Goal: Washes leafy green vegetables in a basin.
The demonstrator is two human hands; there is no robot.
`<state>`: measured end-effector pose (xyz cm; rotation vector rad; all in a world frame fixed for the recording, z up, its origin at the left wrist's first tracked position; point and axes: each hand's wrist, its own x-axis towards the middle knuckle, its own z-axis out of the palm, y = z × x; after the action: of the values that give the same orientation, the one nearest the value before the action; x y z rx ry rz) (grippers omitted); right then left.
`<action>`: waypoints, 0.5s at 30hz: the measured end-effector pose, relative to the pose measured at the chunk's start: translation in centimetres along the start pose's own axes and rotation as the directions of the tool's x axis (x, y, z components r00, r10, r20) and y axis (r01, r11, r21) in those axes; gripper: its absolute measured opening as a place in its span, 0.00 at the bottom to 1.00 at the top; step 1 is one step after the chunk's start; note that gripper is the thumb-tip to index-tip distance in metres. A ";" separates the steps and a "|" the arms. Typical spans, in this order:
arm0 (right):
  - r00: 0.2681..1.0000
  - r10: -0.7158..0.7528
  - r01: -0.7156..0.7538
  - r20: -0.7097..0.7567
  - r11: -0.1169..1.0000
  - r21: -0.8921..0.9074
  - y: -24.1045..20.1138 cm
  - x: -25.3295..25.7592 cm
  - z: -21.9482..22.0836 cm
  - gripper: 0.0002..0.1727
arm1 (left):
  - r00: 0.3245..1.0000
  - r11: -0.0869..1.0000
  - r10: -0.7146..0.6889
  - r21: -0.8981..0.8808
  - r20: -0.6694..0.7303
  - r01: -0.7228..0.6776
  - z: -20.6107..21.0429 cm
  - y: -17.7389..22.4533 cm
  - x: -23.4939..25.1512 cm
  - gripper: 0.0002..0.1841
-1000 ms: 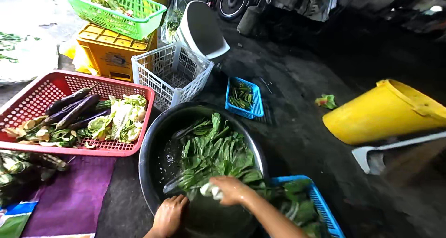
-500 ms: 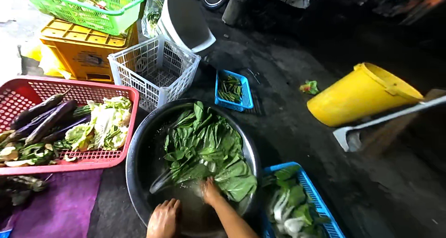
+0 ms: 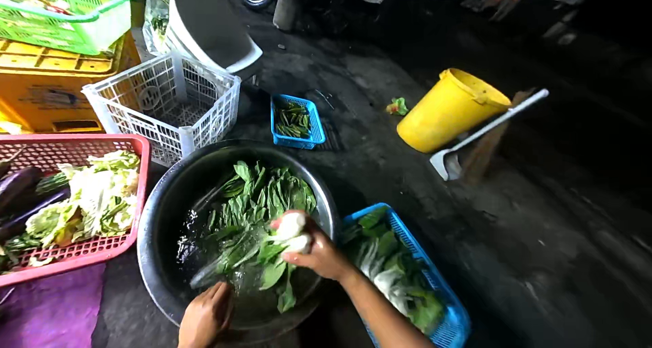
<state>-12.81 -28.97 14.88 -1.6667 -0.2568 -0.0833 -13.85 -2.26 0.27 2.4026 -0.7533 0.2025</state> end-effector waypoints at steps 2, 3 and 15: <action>0.999 0.013 -0.009 -0.030 0.991 0.132 -2.1 -0.6 -1.4 0.42 | 0.994 0.981 -0.113 -0.156 0.005 0.112 -0.4 0.6 0.6 0.17; 0.998 0.049 -0.040 -0.042 0.979 0.202 -2.2 -0.9 -1.7 0.42 | 0.987 0.951 -0.158 -0.274 -0.030 0.144 -0.6 1.1 1.4 0.22; 0.959 0.162 -0.098 -0.233 0.960 0.262 0.8 -3.7 5.6 0.56 | 0.967 0.752 -0.151 -0.610 0.207 0.249 -2.1 6.4 5.9 0.24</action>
<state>-16.72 -23.93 12.68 -1.4016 0.0377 -0.1562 -12.46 -7.95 7.06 1.8280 -0.5054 -0.2863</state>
